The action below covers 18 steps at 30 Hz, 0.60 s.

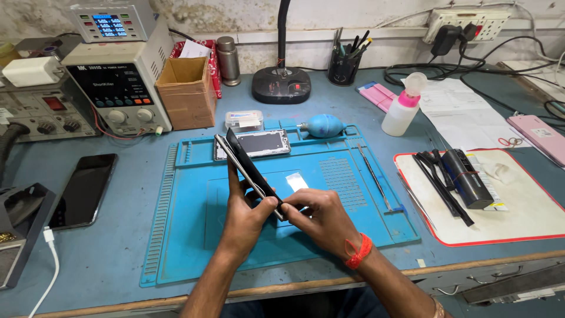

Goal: The person pries open the back cover of a smartphone using a thin blade, separates the cover from the frame, and sets the phone down on a blue repair mat. They then use a screwdriver to work on the exposed internal components of the opened phone.

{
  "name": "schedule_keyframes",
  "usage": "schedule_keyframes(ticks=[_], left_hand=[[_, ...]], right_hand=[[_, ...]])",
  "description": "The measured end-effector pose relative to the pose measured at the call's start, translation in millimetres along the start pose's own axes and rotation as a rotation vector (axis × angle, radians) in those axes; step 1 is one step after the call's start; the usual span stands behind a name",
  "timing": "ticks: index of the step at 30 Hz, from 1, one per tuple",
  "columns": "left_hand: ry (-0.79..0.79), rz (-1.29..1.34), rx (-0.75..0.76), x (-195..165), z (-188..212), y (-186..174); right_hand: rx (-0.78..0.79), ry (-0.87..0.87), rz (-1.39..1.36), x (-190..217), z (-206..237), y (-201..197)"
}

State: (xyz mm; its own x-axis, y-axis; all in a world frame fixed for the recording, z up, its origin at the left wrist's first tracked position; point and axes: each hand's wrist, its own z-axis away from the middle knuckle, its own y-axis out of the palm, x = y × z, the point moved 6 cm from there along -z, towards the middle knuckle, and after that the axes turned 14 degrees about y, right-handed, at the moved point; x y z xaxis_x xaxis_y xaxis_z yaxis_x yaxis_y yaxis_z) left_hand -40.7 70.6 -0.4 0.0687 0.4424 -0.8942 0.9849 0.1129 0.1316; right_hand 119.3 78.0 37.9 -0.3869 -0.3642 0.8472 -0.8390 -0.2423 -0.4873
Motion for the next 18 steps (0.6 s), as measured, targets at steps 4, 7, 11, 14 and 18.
schedule_keyframes(ticks=[4, 7, 11, 14, 18], left_hand=[[-0.002, 0.036, -0.007, -1.6, -1.3, 0.3], [-0.011, 0.052, -0.014, -2.4, -1.4, 0.1], [-0.018, 0.072, -0.026, -2.2, -1.0, 0.8], [-0.021, 0.061, -0.025, -1.4, -1.3, 0.3], [-0.027, 0.054, -0.024, 0.5, -0.8, -0.3]], right_hand=[[-0.025, 0.004, -0.04, -3.7, -1.0, 0.9], [-0.047, 0.03, -0.018, -6.3, -1.8, 2.3], [-0.072, 0.043, -0.008, -7.8, -2.1, 2.9], [-0.091, 0.046, 0.014, -8.8, -2.3, 3.2], [-0.081, 0.04, -0.047, -10.5, -2.0, 3.8]])
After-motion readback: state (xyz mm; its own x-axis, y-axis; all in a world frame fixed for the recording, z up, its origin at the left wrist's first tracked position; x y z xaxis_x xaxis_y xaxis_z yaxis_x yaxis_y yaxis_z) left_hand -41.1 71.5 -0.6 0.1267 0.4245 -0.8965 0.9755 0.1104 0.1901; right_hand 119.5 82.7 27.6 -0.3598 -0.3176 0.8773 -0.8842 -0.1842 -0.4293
